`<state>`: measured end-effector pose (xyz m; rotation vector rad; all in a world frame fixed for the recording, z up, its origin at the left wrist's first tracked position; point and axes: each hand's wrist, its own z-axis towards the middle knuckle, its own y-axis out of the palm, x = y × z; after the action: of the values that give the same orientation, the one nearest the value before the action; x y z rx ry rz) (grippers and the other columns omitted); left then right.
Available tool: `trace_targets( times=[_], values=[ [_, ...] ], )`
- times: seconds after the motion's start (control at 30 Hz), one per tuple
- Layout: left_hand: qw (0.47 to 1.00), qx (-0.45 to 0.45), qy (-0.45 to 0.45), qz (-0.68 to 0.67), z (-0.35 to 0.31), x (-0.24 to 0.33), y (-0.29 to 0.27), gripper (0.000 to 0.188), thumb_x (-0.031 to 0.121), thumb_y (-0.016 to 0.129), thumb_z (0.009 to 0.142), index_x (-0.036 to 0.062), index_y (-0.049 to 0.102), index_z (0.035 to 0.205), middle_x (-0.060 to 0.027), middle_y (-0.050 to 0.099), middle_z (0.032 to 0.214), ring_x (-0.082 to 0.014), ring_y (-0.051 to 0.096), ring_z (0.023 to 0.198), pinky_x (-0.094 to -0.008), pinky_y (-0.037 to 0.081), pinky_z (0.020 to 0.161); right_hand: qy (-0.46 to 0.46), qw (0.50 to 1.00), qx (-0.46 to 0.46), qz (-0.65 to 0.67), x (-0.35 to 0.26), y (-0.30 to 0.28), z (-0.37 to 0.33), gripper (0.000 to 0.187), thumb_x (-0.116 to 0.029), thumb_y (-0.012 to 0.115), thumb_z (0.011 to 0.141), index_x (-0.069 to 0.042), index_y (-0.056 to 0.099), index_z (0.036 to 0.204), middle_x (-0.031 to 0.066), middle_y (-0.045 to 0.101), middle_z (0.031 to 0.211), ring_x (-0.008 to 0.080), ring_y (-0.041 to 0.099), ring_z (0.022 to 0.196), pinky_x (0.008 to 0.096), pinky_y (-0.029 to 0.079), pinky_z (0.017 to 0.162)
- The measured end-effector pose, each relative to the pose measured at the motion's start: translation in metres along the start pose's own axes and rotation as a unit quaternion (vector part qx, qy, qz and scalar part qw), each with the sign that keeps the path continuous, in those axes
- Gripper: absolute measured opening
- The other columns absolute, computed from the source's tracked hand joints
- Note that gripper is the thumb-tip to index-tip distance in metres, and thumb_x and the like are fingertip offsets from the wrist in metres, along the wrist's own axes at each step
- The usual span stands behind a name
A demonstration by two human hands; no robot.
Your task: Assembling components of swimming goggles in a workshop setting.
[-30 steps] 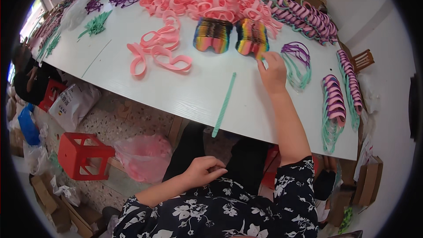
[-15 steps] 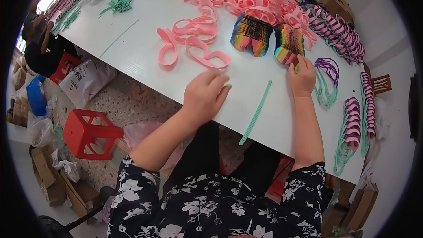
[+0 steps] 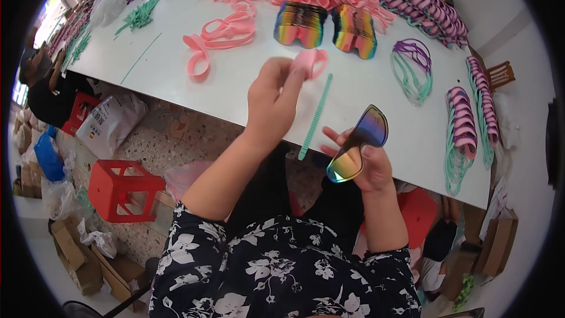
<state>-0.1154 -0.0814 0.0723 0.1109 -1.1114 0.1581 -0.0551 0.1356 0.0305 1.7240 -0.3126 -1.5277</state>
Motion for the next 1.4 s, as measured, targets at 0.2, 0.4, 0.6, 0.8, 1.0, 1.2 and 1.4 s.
trace_targets(
  times=[0.2, 0.4, 0.6, 0.8, 1.0, 1.2, 1.4],
  values=[
    [0.945, -0.115, -0.156, -0.263, -0.139, 0.007, 0.018, 0.015, 0.008, 0.054, 0.102, -0.0020, 0.057, 0.112, -0.0073, 0.065, 0.105, -0.0105, 0.060, 0.090, -0.0261, 0.048, 0.082, -0.091, 0.983, -0.022, 0.158, 0.000, -0.015, -0.063, 0.046, -0.023, 0.073, 0.085, 0.007, 0.059, 0.117, 0.0161, 0.062, 0.118, 0.0342, 0.053, 0.128, 0.0531, 0.042, 0.109],
    [0.861, -0.283, -0.321, -0.274, -0.212, -0.026, 0.019, 0.031, 0.026, 0.047, 0.105, -0.0008, 0.059, 0.115, -0.0077, 0.065, 0.107, -0.0126, 0.059, 0.090, -0.0285, 0.048, 0.081, -0.098, 0.988, 0.119, 0.020, 0.011, -0.042, -0.134, 0.053, -0.020, 0.080, 0.080, 0.009, 0.057, 0.118, 0.0179, 0.067, 0.111, 0.0316, 0.064, 0.111, 0.0435, 0.050, 0.101],
    [0.828, -0.322, -0.443, -0.123, -0.198, -0.049, 0.031, 0.062, 0.047, 0.032, 0.107, -0.0063, 0.059, 0.125, -0.0144, 0.065, 0.118, -0.0225, 0.059, 0.113, -0.0374, 0.040, 0.105, -0.018, 0.999, 0.011, -0.032, 0.043, -0.051, -0.169, 0.036, 0.002, 0.072, 0.075, 0.007, 0.063, 0.109, 0.0112, 0.066, 0.106, 0.0179, 0.065, 0.098, 0.0309, 0.052, 0.086],
    [0.780, -0.251, -0.533, -0.210, -0.191, -0.030, 0.057, 0.024, 0.027, 0.058, 0.100, 0.0054, 0.061, 0.091, -0.0030, 0.064, 0.077, -0.0098, 0.058, 0.062, -0.0228, 0.045, 0.054, -0.025, 0.988, 0.047, -0.142, 0.050, -0.059, -0.170, 0.037, 0.000, 0.072, 0.072, 0.003, 0.066, 0.108, 0.0072, 0.066, 0.105, 0.0186, 0.063, 0.101, 0.0315, 0.050, 0.088],
    [0.789, -0.179, -0.511, -0.290, -0.185, -0.023, 0.063, 0.018, 0.022, 0.060, 0.099, 0.0039, 0.057, 0.102, -0.0090, 0.068, 0.088, -0.0142, 0.065, 0.070, -0.0267, 0.050, 0.053, -0.099, 0.870, 0.249, -0.414, 0.059, -0.056, -0.191, 0.037, -0.005, 0.077, 0.070, -0.001, 0.068, 0.105, 0.0089, 0.066, 0.107, 0.0225, 0.065, 0.103, 0.0347, 0.051, 0.091],
    [0.790, -0.174, -0.512, -0.290, -0.188, -0.016, 0.075, 0.019, 0.024, 0.059, 0.100, 0.0061, 0.055, 0.104, -0.0095, 0.068, 0.095, -0.0140, 0.066, 0.078, -0.0265, 0.050, 0.053, -0.099, 0.851, 0.338, -0.391, 0.083, -0.041, -0.194, 0.041, 0.000, 0.076, 0.072, 0.000, 0.065, 0.112, 0.0108, 0.065, 0.105, 0.0182, 0.067, 0.094, 0.0304, 0.056, 0.085],
    [0.791, -0.171, -0.528, -0.256, -0.191, -0.019, 0.079, 0.020, 0.026, 0.059, 0.101, 0.0074, 0.055, 0.099, -0.0076, 0.067, 0.094, -0.0136, 0.066, 0.076, -0.0261, 0.050, 0.053, -0.174, 0.763, 0.345, -0.519, 0.077, -0.042, -0.189, 0.043, -0.002, 0.077, 0.070, -0.001, 0.065, 0.111, 0.0129, 0.065, 0.103, 0.0228, 0.067, 0.089, 0.0313, 0.056, 0.079]
  ],
)
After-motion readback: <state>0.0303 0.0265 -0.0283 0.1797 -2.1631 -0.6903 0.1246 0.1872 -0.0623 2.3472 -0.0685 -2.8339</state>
